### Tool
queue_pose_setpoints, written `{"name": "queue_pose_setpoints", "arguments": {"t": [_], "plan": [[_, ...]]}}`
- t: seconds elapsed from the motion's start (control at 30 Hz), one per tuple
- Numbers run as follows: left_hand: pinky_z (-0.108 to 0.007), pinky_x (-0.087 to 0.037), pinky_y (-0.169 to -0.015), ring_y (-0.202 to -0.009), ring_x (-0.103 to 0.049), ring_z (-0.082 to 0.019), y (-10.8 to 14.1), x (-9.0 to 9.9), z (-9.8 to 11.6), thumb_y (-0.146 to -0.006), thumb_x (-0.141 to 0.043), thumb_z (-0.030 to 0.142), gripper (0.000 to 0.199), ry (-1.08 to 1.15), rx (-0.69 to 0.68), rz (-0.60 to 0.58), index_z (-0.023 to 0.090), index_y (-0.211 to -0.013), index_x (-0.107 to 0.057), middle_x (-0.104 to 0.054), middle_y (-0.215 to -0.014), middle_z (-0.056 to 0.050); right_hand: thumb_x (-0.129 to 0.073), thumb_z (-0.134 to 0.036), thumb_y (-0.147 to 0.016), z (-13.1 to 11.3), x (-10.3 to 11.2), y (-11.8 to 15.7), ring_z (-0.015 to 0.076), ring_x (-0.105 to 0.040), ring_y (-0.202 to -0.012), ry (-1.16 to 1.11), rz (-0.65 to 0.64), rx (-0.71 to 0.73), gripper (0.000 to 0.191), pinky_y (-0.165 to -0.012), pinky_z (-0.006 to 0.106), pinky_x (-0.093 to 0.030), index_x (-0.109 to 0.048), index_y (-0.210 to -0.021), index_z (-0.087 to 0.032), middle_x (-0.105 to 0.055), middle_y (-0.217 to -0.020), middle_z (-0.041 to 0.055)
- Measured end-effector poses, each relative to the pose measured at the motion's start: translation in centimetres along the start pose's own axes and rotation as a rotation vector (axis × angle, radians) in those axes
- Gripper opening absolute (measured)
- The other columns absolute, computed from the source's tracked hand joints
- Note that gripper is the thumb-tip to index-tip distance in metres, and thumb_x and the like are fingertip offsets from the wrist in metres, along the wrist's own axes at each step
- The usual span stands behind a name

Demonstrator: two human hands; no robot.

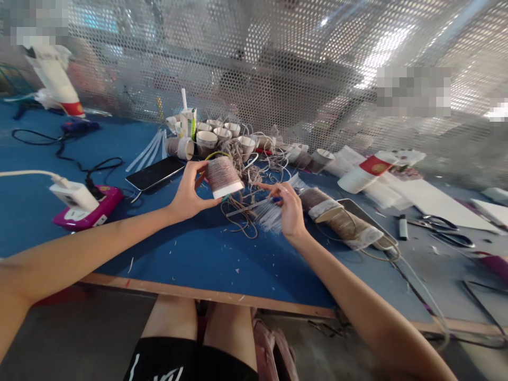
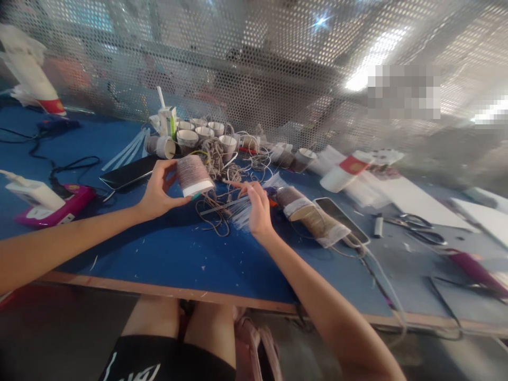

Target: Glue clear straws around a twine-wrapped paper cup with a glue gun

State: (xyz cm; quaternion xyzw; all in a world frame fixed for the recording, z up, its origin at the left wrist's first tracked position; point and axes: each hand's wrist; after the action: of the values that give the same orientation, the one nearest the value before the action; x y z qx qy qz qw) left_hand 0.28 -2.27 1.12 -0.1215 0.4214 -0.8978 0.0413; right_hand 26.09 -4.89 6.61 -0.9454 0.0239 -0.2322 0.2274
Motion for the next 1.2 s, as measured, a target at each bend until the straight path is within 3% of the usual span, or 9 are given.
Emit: {"name": "queue_pose_setpoints", "arguments": {"t": [0.13,0.3,0.4,0.6,0.8,0.87,0.93,1.07,1.2], "plan": [[-0.043,-0.057,-0.1,-0.118,-0.059,-0.026,-0.1,-0.1,-0.1,-0.066,-0.086,0.054,0.081,-0.005,-0.006,-0.011,0.026,-0.131,-0.046,-0.051,-0.124,-0.01,-0.042,-0.05,-0.082,-0.5,-0.1,0.1,0.0266,-0.063,-0.092,-0.139,0.151,0.035,0.024,-0.083,0.042,-0.047,-0.042,-0.077,-0.026,-0.069,-0.094,0.0088],[-0.043,-0.059,-0.097,-0.115,-0.063,-0.025,-0.1,-0.4,-0.2,-0.068,-0.084,0.055,0.08,0.054,-0.018,-0.048,0.026,-0.132,-0.044,-0.053,-0.125,-0.011,-0.049,-0.048,-0.083,-1.6,-0.7,1.5,0.0297,-0.063,-0.111,-0.326,-0.228,0.141,0.022,-0.096,0.048,-0.045,-0.044,-0.083,-0.026,-0.072,-0.114,0.0101],[-0.044,-0.059,-0.097,-0.115,-0.064,-0.026,-0.2,-0.4,0.0,-0.067,-0.086,0.053,0.08,0.064,-0.02,-0.065,0.025,-0.129,-0.044,-0.055,-0.125,-0.012,-0.05,-0.043,-0.084,-1.9,-1.0,1.8,0.0291,-0.063,-0.114,-0.406,-0.33,0.118,0.017,-0.1,0.048,-0.044,-0.046,-0.085,-0.026,-0.072,-0.118,0.0099],[-0.043,-0.06,-0.095,-0.115,-0.065,-0.026,0.0,-0.3,0.0,-0.066,-0.085,0.057,0.079,0.111,0.015,-0.045,0.025,-0.126,-0.045,-0.059,-0.122,-0.011,-0.044,-0.051,-0.08,-1.8,-0.8,0.5,0.0292,-0.065,-0.111,-0.438,-0.207,-0.045,0.024,-0.084,0.041,-0.05,-0.043,-0.074,-0.027,-0.074,-0.102,0.0106],[-0.045,-0.057,-0.099,-0.113,-0.066,-0.025,-0.1,-0.4,-0.1,-0.067,-0.084,0.058,0.078,0.154,0.012,-0.089,0.027,-0.125,-0.042,-0.061,-0.12,-0.009,-0.04,-0.05,-0.083,0.2,0.1,-0.5,0.0232,-0.067,-0.083,-0.418,-0.023,-0.198,0.026,-0.071,0.038,-0.053,-0.041,-0.074,-0.026,-0.073,-0.096,0.0103],[-0.046,-0.056,-0.101,-0.118,-0.065,-0.027,-0.1,-0.4,0.1,-0.068,-0.084,0.058,0.078,0.183,0.012,-0.136,0.028,-0.127,-0.042,-0.06,-0.125,-0.01,-0.046,-0.057,-0.083,0.9,0.3,-0.7,0.0237,-0.066,-0.087,-0.304,0.074,-0.104,0.032,-0.076,0.041,-0.054,-0.046,-0.084,-0.025,-0.071,-0.104,0.0102],[-0.048,-0.054,-0.105,-0.126,-0.062,-0.03,-0.1,-0.4,0.3,-0.069,-0.084,0.057,0.081,0.214,0.018,-0.204,0.027,-0.13,-0.042,-0.058,-0.132,-0.012,-0.061,-0.063,-0.077,1.2,0.2,-0.6,0.0272,-0.064,-0.103,-0.142,0.053,0.105,0.05,-0.088,0.047,-0.054,-0.051,-0.108,-0.025,-0.065,-0.125,0.0122],[-0.055,-0.047,-0.114,-0.136,-0.054,-0.035,-0.2,-0.1,0.7,-0.065,-0.087,0.054,0.091,0.192,0.036,-0.332,0.027,-0.139,-0.042,-0.053,-0.143,-0.016,-0.076,-0.065,-0.069,0.7,-0.4,-0.4,0.0363,-0.034,-0.148,0.062,-0.235,0.497,0.102,-0.115,0.059,-0.037,-0.027,-0.149,-0.025,-0.033,-0.161,0.0172],[-0.056,-0.045,-0.116,-0.141,-0.05,-0.035,-0.2,0.1,0.5,-0.069,-0.084,0.056,0.092,0.18,0.006,-0.377,0.029,-0.144,-0.04,-0.049,-0.15,-0.016,-0.076,-0.059,-0.077,0.7,-1.1,-0.5,0.0346,-0.026,-0.154,0.046,-0.388,0.584,0.108,-0.122,0.061,-0.027,-0.008,-0.155,-0.029,-0.024,-0.165,0.0185]]}}
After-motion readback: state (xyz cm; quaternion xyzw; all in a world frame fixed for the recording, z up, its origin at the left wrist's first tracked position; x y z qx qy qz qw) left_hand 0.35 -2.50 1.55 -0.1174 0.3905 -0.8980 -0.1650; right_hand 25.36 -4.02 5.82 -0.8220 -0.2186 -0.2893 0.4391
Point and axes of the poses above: each hand's wrist, its own y-axis away from the middle knuckle, its own x-axis out of the back of the hand, z = x × y
